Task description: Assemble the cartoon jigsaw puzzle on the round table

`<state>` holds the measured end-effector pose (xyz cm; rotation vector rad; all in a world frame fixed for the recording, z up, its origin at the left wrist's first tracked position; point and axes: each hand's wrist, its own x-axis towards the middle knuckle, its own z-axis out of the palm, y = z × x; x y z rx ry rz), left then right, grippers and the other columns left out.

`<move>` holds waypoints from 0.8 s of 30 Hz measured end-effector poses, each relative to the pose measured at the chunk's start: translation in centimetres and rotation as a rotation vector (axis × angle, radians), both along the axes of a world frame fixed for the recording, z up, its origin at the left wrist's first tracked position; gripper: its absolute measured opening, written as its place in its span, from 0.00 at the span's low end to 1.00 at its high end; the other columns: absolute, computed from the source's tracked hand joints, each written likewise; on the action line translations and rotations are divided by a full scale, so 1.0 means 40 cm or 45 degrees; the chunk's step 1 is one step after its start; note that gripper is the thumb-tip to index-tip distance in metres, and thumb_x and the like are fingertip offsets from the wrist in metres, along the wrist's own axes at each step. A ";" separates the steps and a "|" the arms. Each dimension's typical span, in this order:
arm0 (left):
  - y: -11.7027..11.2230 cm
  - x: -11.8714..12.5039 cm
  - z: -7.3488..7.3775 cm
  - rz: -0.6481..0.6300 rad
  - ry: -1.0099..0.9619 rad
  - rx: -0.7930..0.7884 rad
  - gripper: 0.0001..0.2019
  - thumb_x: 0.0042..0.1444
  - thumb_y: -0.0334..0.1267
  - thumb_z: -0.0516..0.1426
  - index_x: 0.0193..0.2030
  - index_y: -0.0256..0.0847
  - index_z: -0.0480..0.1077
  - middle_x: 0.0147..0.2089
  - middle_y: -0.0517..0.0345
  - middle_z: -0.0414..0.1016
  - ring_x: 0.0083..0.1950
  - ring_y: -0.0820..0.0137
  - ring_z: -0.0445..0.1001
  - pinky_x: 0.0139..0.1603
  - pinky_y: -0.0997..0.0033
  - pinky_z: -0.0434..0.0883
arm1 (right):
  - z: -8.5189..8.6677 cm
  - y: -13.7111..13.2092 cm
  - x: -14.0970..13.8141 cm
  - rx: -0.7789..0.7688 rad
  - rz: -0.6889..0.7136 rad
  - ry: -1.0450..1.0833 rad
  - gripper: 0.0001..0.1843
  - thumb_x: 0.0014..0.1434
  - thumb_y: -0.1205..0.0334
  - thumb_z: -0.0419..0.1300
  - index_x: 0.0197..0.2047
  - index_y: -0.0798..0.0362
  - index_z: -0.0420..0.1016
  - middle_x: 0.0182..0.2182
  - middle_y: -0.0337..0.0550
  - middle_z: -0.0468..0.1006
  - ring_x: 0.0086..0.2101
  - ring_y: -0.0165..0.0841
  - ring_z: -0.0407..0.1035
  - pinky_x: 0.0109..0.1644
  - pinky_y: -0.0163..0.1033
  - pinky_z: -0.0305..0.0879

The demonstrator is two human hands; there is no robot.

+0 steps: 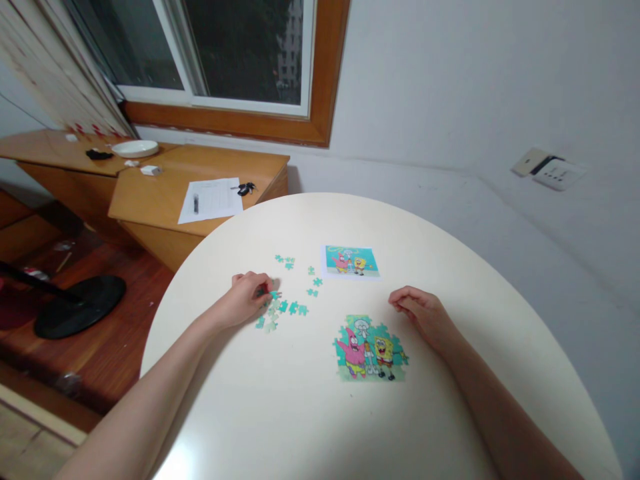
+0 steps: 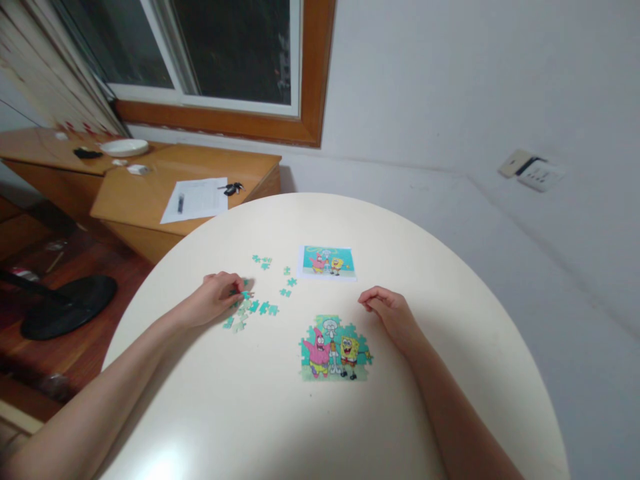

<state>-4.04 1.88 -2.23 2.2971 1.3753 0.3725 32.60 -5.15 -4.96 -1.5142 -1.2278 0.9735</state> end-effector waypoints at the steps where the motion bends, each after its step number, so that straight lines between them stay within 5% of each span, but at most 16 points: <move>1: -0.001 0.001 0.002 -0.002 0.003 -0.006 0.04 0.52 0.36 0.52 0.30 0.42 0.67 0.29 0.60 0.73 0.37 0.64 0.70 0.50 0.57 0.59 | 0.002 0.000 -0.001 -0.003 -0.001 0.005 0.08 0.43 0.56 0.60 0.24 0.51 0.75 0.22 0.39 0.72 0.27 0.31 0.64 0.33 0.38 0.60; 17: -0.004 0.005 0.006 -0.014 -0.131 -0.004 0.04 0.51 0.32 0.52 0.30 0.41 0.68 0.28 0.61 0.74 0.32 0.69 0.71 0.48 0.59 0.62 | -0.001 0.000 0.001 0.003 0.007 0.009 0.08 0.44 0.56 0.60 0.24 0.51 0.75 0.23 0.40 0.74 0.27 0.31 0.65 0.33 0.38 0.61; 24: -0.003 0.005 -0.012 0.101 -0.121 0.089 0.08 0.50 0.41 0.59 0.36 0.43 0.74 0.43 0.52 0.73 0.47 0.59 0.69 0.53 0.52 0.58 | 0.002 0.000 0.000 -0.002 -0.003 0.012 0.08 0.43 0.56 0.60 0.24 0.51 0.75 0.22 0.40 0.73 0.27 0.31 0.64 0.32 0.37 0.61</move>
